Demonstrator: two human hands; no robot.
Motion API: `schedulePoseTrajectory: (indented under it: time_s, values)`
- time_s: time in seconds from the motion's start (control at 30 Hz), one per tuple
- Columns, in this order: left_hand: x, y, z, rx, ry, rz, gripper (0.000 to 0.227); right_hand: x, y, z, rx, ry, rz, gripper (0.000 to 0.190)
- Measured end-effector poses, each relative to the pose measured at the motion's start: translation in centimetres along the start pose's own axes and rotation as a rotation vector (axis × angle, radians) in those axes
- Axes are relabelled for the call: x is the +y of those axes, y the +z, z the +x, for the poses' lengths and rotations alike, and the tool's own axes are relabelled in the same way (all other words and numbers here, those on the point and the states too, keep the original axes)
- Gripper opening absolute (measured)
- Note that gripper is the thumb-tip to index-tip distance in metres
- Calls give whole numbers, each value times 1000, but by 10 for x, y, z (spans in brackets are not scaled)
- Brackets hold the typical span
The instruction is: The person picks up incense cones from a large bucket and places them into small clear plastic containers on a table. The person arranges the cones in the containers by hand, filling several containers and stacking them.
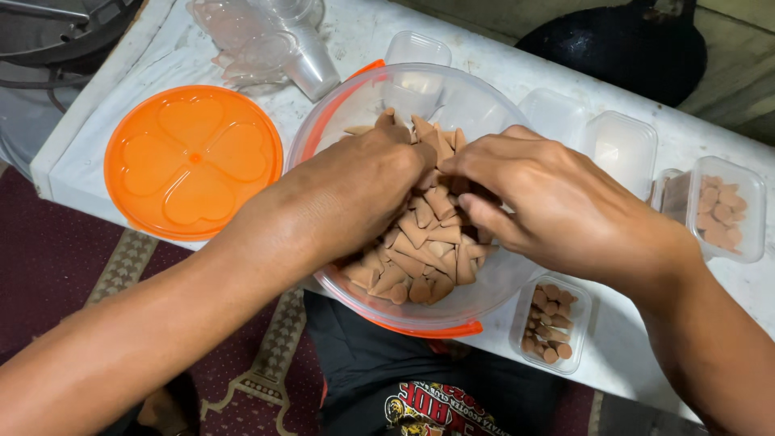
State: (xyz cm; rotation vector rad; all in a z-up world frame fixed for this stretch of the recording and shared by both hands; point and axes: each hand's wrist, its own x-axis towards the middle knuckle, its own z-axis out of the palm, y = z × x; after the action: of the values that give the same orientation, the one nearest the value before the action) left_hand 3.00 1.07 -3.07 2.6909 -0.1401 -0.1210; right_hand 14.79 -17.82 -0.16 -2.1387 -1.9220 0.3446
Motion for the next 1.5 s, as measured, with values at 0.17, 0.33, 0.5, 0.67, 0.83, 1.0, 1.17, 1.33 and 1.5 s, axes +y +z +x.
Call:
schedulePoseTrajectory:
  time_s: [0.17,0.33,0.5,0.67,0.83,1.0,1.17,1.33,1.5]
  values:
    - [8,-37,-14,-35,-200,-81,19,-11,10,21,-207,137,-22,12]
    - [12,-56,-27,11,-305,-86,23,-14,-8,11,-379,182,-20,16]
    - [-4,-34,-18,68,-93,-61,14,-8,-20,4,-232,196,-11,28]
    - [-6,-16,-7,-32,-103,-32,10,-13,-22,13,-349,232,-92,22]
    - [-2,11,-7,-2,-151,85,44,-10,3,20,-193,-69,7,41]
    - [16,25,-14,42,-156,433,54,-20,9,18,-447,166,-20,31]
    - [2,30,-4,-10,-130,325,32,-15,21,19,-175,-63,6,10]
    - [-4,14,-12,90,-4,324,40,-6,-1,16,-176,60,-64,12]
    - [0,-10,-17,185,-38,233,21,-3,-3,12,-107,228,-202,13]
